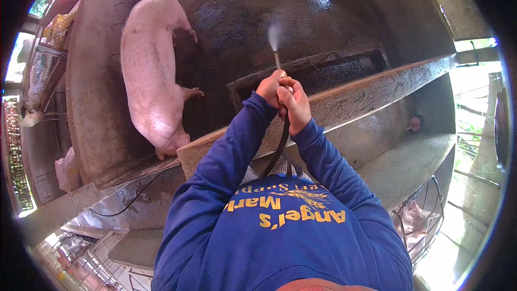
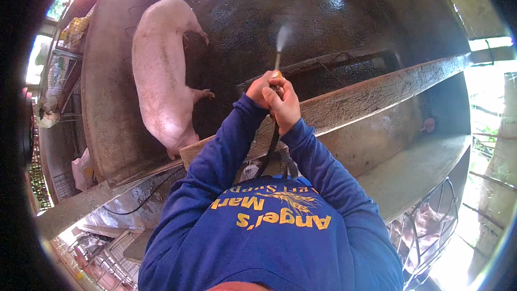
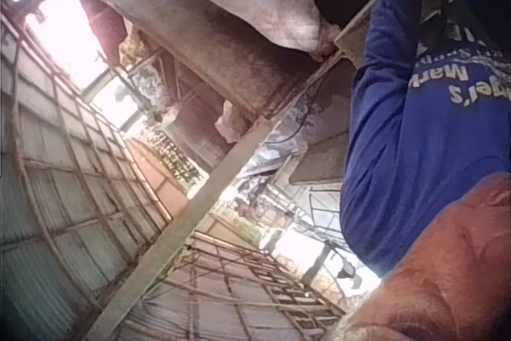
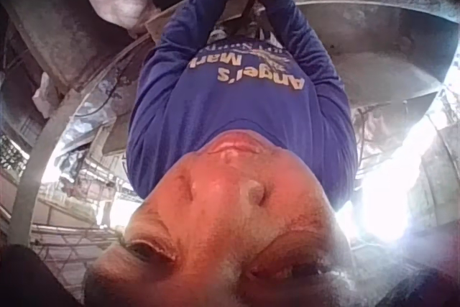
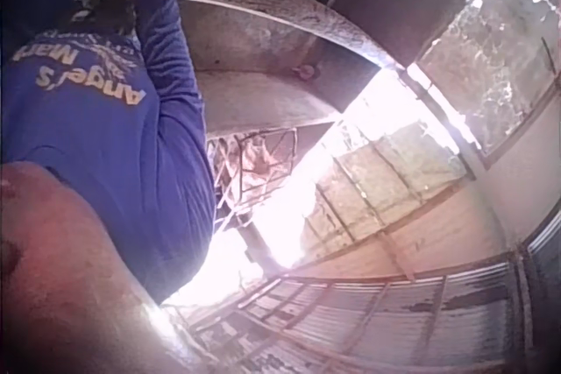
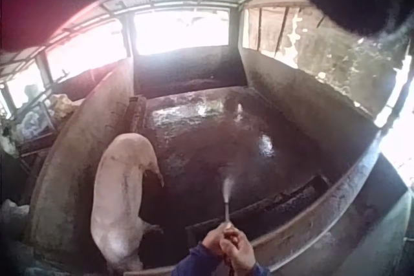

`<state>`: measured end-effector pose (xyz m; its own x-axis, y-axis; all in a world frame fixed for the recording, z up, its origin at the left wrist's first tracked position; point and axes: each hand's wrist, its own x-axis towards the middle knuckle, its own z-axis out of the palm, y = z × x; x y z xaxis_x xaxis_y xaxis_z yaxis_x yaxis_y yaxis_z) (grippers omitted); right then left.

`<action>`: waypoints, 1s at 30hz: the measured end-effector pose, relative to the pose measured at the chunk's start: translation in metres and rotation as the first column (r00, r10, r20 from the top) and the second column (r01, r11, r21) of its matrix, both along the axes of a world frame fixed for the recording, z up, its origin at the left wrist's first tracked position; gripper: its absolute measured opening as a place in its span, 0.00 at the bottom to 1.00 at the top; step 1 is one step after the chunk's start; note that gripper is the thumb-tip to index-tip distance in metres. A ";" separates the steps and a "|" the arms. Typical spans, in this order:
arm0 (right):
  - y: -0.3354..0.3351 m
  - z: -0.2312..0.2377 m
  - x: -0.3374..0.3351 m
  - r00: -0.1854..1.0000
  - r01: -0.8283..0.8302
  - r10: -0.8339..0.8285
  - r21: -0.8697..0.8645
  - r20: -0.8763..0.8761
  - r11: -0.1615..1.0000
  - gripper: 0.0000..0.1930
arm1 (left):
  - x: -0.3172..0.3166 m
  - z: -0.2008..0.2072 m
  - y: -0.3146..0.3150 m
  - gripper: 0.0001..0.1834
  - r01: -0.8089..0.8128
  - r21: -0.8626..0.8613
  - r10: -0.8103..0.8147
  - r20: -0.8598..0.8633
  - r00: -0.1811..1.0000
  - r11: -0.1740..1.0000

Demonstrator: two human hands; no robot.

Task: The person cleans pigs in a concrete pen using a high-pressure water sprayer, directing the water over the pigs and the floor.

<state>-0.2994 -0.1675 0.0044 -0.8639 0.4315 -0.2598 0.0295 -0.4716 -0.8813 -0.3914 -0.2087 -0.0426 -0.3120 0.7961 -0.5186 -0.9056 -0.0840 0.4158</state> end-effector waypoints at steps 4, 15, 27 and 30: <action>0.008 0.006 -0.001 0.997 0.043 -0.041 -0.019 0.071 0.999 0.21 | 0.000 0.000 0.007 0.16 -0.026 0.014 0.026 -0.055 0.998 1.000; 0.004 0.007 -0.004 0.975 -0.138 0.155 -0.115 0.161 0.984 0.21 | 0.000 0.010 -0.027 0.24 0.025 -0.128 -0.030 -0.033 0.999 0.992; 0.019 0.000 0.000 0.991 -0.042 0.040 0.016 0.125 0.999 0.23 | 0.007 -0.017 0.012 0.17 0.019 -0.021 -0.023 -0.197 0.980 1.000; 0.020 -0.008 0.001 0.989 -0.003 -0.017 0.139 0.144 0.990 0.24 | 0.007 -0.020 0.023 0.12 -0.006 0.085 0.004 0.029 1.000 0.996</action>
